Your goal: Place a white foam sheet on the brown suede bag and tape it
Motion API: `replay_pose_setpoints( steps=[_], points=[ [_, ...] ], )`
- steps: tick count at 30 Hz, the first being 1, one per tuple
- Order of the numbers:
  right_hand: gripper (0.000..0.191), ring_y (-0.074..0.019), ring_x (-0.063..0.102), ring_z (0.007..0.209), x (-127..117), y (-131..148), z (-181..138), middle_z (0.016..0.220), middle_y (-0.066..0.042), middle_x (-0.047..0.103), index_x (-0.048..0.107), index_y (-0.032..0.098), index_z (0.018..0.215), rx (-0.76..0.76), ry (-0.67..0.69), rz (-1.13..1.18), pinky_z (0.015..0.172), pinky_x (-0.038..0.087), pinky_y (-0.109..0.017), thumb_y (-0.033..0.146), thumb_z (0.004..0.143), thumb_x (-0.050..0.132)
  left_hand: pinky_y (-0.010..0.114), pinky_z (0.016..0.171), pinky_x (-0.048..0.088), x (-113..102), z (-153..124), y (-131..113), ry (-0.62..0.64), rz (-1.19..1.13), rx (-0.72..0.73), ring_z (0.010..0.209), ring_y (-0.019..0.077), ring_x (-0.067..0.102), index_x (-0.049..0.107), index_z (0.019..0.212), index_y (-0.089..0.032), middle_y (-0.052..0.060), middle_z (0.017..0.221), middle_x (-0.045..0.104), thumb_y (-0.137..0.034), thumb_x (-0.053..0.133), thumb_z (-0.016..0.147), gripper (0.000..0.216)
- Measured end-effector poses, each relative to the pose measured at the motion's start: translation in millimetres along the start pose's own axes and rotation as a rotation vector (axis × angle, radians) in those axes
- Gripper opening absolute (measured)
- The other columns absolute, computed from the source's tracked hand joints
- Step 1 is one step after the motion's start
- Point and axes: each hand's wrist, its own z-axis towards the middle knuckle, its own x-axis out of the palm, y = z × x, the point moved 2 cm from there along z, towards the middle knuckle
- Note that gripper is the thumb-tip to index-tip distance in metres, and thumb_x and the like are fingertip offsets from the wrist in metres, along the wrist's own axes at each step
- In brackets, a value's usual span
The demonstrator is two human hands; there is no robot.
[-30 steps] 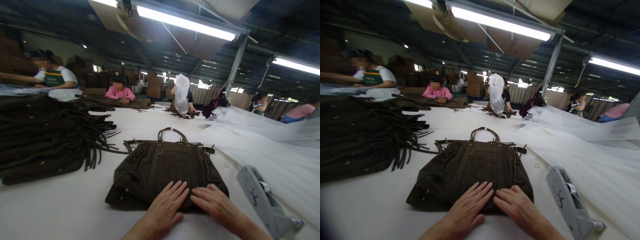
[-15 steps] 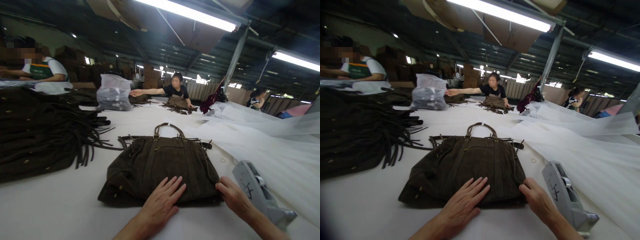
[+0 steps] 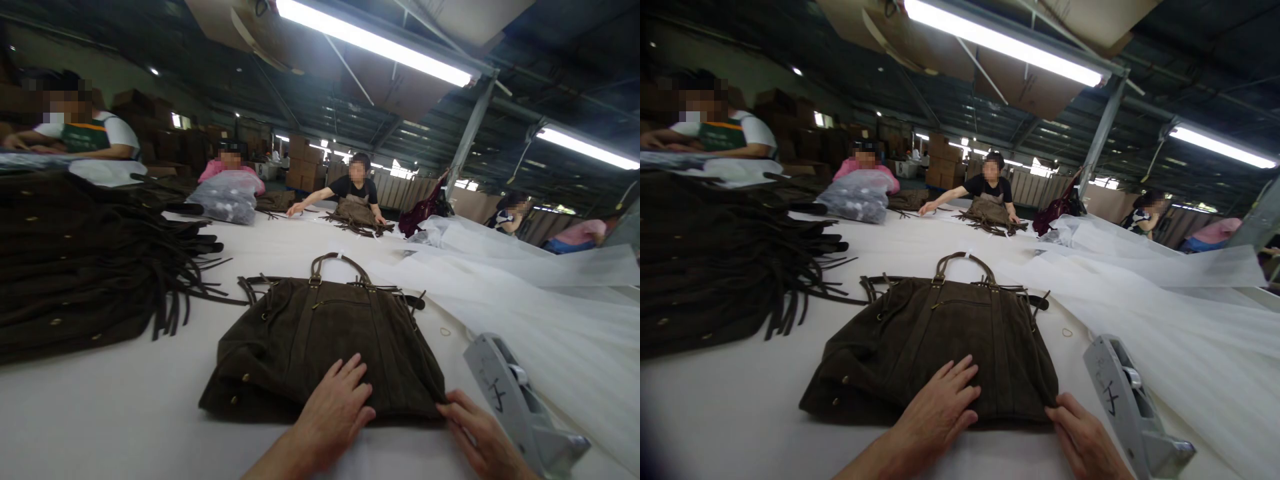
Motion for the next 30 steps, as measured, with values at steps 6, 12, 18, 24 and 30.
replay_pose_setpoints(
  steps=[6,12,18,24,30],
  points=[
    [0.03,-0.0175,0.062,0.069,2.0,-14.5,12.8,0.076,-0.002,0.062,0.061,0.022,0.081,0.259,0.09,0.196,0.058,0.05,-0.027,0.037,0.095,0.039,0.049,0.115,0.026,13.8,-5.1,8.3,-0.03,0.003,0.055,0.138,0.024,0.033,0.038,0.139,-0.027,0.004,0.151,0.035,-0.032,0.061,0.086,0.058],
    [0.032,-0.025,0.063,0.064,-20.6,5.5,66.9,0.067,-0.006,0.065,0.058,0.02,0.071,0.382,0.172,-0.471,0.058,0.043,-0.034,0.046,0.088,0.052,0.055,0.114,0.024,22.8,-6.4,12.5,0.031,0.038,0.052,0.141,0.0264,0.026,0.018,0.148,-0.036,0.004,0.154,0.025,-0.032,0.062,0.085,0.077],
    [0.015,-0.0284,0.066,0.068,-14.8,22.2,106.3,0.072,-0.007,0.067,0.057,0.02,0.081,0.377,0.139,-0.595,0.056,0.042,-0.033,0.035,0.083,0.061,0.055,0.115,0.023,32.1,-7.4,18.2,-0.024,0.031,0.079,0.141,0.0263,0.026,0.013,0.149,-0.035,0.003,0.154,0.025,-0.031,0.062,0.086,0.079],
    [0.039,-0.0199,0.062,0.064,31.9,-22.6,28.9,0.067,-0.003,0.061,0.048,0.023,0.069,0.748,-0.255,0.274,0.057,0.05,-0.03,0.047,0.095,0.031,0.053,0.114,0.024,26.2,-6.1,14.9,0.007,0.016,0.065,0.14,0.0265,0.028,0.02,0.147,-0.036,0.003,0.154,0.027,-0.034,0.062,0.086,0.074],
    [0.04,-0.0219,0.065,0.07,22.3,-42.2,-3.3,0.077,-0.005,0.066,0.058,0.022,0.079,0.867,-0.236,0.63,0.052,0.055,-0.031,0.054,0.091,0.038,0.054,0.114,0.022,15.1,-3.4,7.6,0.075,0.003,0.031,0.141,0.0272,0.026,0.023,0.147,-0.035,0.005,0.154,0.026,-0.031,0.064,0.084,0.075]
  ],
)
